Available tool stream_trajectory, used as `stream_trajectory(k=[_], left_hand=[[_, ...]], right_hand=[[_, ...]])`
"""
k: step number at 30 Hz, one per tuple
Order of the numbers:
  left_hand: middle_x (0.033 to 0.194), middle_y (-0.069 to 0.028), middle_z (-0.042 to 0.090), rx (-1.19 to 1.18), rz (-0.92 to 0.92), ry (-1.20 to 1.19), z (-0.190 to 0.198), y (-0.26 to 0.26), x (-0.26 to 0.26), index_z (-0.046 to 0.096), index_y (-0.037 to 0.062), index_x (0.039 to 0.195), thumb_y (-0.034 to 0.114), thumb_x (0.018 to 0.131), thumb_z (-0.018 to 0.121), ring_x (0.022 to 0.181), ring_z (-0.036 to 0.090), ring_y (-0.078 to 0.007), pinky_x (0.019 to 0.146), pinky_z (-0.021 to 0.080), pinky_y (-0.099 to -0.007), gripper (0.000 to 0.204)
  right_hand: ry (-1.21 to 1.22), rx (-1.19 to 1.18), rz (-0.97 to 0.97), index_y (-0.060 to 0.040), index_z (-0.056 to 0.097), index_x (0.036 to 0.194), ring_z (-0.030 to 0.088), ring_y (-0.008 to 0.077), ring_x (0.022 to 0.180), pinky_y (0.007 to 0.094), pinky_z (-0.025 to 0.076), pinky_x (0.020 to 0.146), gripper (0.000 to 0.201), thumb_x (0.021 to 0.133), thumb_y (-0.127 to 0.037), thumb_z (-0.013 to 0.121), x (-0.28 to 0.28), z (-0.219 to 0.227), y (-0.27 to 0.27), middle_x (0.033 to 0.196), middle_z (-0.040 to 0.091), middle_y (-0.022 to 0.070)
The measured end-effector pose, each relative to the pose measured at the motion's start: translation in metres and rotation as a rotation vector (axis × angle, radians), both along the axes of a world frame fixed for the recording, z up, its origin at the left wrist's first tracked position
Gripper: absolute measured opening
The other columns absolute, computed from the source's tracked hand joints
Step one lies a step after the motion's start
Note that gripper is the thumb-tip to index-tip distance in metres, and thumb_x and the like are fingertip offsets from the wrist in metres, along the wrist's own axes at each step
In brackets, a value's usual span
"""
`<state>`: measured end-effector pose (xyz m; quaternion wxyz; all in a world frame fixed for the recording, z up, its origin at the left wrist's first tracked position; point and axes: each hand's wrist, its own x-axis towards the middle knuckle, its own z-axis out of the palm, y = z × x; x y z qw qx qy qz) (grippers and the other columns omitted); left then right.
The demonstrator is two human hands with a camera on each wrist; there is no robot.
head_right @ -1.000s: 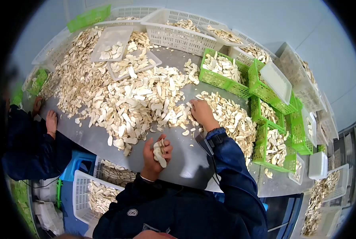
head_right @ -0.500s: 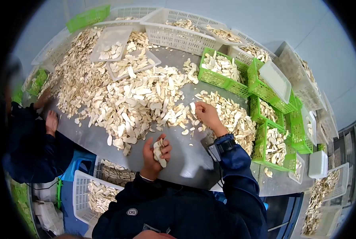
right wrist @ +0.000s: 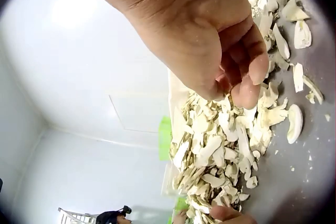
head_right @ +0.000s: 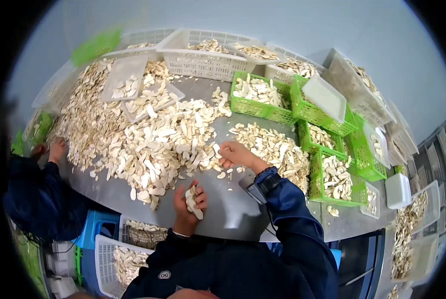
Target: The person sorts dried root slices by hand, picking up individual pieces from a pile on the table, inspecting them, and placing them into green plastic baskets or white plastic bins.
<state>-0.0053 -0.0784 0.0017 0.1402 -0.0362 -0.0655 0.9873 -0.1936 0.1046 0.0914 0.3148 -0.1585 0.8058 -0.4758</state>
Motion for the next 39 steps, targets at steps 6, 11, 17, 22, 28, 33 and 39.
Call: stream_trajectory(k=[6, 11, 17, 22, 28, 33, 39], left_hand=[[0.091, -0.0087, 0.056, -0.016, -0.002, -0.006, -0.001, 0.001, 0.0, 0.06, 0.0079, 0.117, 0.043, 0.094, 0.049, 0.068, 0.045, -0.0176, 0.05, 0.039, -0.0267, 0.044], [0.091, -0.008, 0.055, -0.018, -0.011, -0.003, -0.003, 0.001, 0.005, 0.06, 0.0079, 0.118, 0.042, 0.094, 0.049, 0.07, 0.044, -0.0171, 0.052, 0.039, -0.0266, 0.043], [0.091, -0.0079, 0.053, -0.014, -0.007, 0.02, -0.005, -0.001, 0.001, 0.06, 0.0077, 0.118, 0.041, 0.094, 0.048, 0.073, 0.044, -0.018, 0.054, 0.04, -0.0273, 0.043], [0.091, -0.0082, 0.053, -0.023, -0.008, -0.009, 0.0, 0.0, 0.002, 0.06, 0.0081, 0.119, 0.04, 0.094, 0.048, 0.072, 0.044, -0.0181, 0.053, 0.039, -0.0274, 0.042], [0.09, -0.0079, 0.054, -0.041, -0.004, 0.001, -0.003, 0.001, 0.0, 0.06, 0.0073, 0.117, 0.04, 0.094, 0.05, 0.07, 0.045, -0.017, 0.051, 0.04, -0.0257, 0.041], [0.09, -0.0077, 0.054, -0.04, -0.004, 0.011, -0.001, 0.002, 0.001, 0.059, 0.0076, 0.118, 0.04, 0.094, 0.049, 0.07, 0.045, -0.0169, 0.051, 0.04, -0.0256, 0.041], [0.091, -0.0077, 0.053, -0.079, 0.003, 0.034, -0.002, 0.001, 0.0, 0.059, 0.0072, 0.119, 0.04, 0.095, 0.05, 0.071, 0.044, -0.0164, 0.051, 0.04, -0.0254, 0.042]], right_hand=[[0.075, -0.038, 0.058, -0.0068, 0.061, 0.097, 0.063, 0.0082, 0.07, 0.0222, 0.051, 0.06, 0.021, 0.097, -0.028, 0.056, -0.013, -0.002, 0.027, 0.081, 0.067, 0.0023], [0.218, -0.494, -0.568, -0.0079, 0.062, 0.101, 0.059, 0.0093, 0.075, 0.0227, 0.046, 0.065, 0.016, 0.095, -0.021, 0.056, -0.061, 0.024, 0.045, 0.088, 0.064, 0.0002], [0.921, 0.19, 0.163, -0.0047, 0.067, 0.105, 0.061, 0.0361, 0.088, 0.0402, 0.05, 0.082, 0.024, 0.084, -0.013, 0.059, -0.027, 0.004, 0.009, 0.094, 0.067, 0.0142], [1.135, 0.192, 0.173, -0.005, 0.067, 0.1, 0.057, 0.0351, 0.101, 0.0409, 0.048, 0.087, 0.023, 0.08, -0.006, 0.057, -0.015, -0.045, -0.006, 0.102, 0.065, 0.0148], [1.053, 0.46, 0.238, -0.0057, 0.064, 0.081, 0.058, 0.032, 0.092, 0.0398, 0.048, 0.083, 0.008, 0.077, -0.008, 0.058, -0.018, -0.035, 0.023, 0.087, 0.063, 0.0109], [0.989, 0.467, 0.089, -0.0057, 0.066, 0.087, 0.062, 0.0342, 0.083, 0.0437, 0.05, 0.075, 0.012, 0.081, -0.015, 0.061, -0.009, -0.026, 0.007, 0.085, 0.064, 0.013], [0.935, 0.354, 0.024, -0.0062, 0.061, 0.112, 0.063, 0.037, 0.085, 0.0453, 0.051, 0.073, 0.035, 0.082, -0.023, 0.064, 0.005, -0.034, -0.024, 0.088, 0.065, 0.0159]])
